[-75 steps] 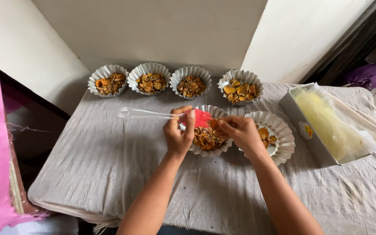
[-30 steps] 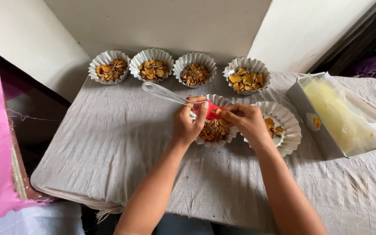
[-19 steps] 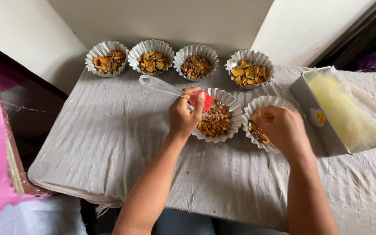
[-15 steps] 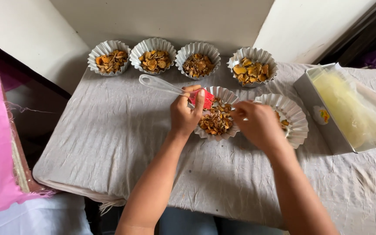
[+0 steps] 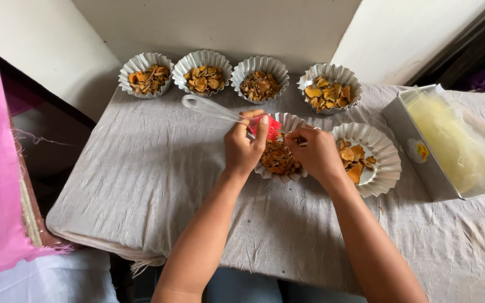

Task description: Packaging dried herbal tea ingredients from foil cups into small plastic bags and cleaning the cups with a brush.

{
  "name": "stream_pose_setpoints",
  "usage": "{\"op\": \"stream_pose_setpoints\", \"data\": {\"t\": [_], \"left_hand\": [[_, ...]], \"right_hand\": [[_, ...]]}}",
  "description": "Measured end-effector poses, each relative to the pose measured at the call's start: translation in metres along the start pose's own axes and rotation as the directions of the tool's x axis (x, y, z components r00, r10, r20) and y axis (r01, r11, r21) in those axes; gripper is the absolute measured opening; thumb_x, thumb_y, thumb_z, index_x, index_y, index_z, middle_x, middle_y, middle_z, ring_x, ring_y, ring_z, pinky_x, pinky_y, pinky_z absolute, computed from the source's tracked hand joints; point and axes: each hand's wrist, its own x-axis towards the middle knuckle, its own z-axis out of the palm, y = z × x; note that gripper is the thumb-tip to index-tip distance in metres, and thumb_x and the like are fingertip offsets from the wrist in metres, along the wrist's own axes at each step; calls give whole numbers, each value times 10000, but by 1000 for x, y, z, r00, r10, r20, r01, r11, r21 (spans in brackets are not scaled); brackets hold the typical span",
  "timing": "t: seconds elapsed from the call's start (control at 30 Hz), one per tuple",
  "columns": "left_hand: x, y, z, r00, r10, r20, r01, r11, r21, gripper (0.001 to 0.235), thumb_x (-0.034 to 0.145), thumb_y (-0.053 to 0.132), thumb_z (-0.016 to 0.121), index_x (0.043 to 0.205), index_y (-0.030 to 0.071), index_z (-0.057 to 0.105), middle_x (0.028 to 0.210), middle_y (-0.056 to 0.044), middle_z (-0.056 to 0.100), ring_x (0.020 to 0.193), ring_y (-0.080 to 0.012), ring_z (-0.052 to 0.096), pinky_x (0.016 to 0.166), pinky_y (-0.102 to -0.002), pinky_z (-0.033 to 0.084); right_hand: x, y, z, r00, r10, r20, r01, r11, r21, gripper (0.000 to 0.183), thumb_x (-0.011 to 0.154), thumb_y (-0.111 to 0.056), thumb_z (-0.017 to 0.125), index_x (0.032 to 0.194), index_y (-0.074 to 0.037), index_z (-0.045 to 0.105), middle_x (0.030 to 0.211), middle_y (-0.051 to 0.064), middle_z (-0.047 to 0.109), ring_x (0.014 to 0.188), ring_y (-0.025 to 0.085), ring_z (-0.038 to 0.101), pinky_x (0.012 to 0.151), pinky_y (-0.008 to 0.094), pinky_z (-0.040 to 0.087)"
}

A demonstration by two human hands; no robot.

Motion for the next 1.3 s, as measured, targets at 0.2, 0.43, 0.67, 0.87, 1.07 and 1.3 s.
{"op": "stream_pose_setpoints", "data": {"t": [0.2,0.43,0.67,0.87,1.07,1.3], "left_hand": [[-4,18,0,982,-186,-1,180,949,-259,187,974,311,713,1053,143,732,864,-53,751,875,-160,727,797,-367,588],[-6,21,2,996,-85,28,89,981,-175,211,991,311,702,1056,113,734,824,-70,743,796,-187,734,725,-354,603],[-10,27,4,998,-39,57,50,974,-220,207,988,307,706,1075,120,733,872,-73,755,850,-212,746,775,-371,604],[-4,7,-1,1000,16,-6,-16,1000,1,197,1004,295,680,1076,116,725,885,-89,762,857,-249,754,751,-368,602],[-5,-2,2,997,56,54,-57,998,17,208,1021,288,660,1073,94,714,865,-108,756,807,-279,750,713,-389,618],[-4,-4,1,997,50,59,-54,997,58,189,1008,300,672,1074,127,710,866,-79,758,826,-260,755,683,-375,620]], "right_hand": [[-16,-25,-33,952,304,46,-237,631,739,240,936,-226,776,1026,-4,774,855,138,764,802,160,753,771,314,636],[-20,-37,-21,913,377,153,-215,130,968,230,983,-127,700,1098,71,728,1023,177,717,951,181,691,928,397,609],[-22,-33,-11,933,349,89,-170,211,963,239,971,-54,691,1147,107,712,1036,215,709,950,225,668,901,435,614],[-42,-18,-91,968,197,-153,-88,844,529,236,998,-187,732,1176,-35,761,934,164,761,874,220,738,773,362,594],[-46,-5,-95,939,319,-129,-332,939,-91,334,917,-458,735,1216,-315,777,908,210,753,896,463,706,835,590,554],[-41,-39,-31,963,61,264,-34,994,-106,388,925,-291,721,1245,-72,720,1100,202,743,951,347,747,923,454,598]]}}
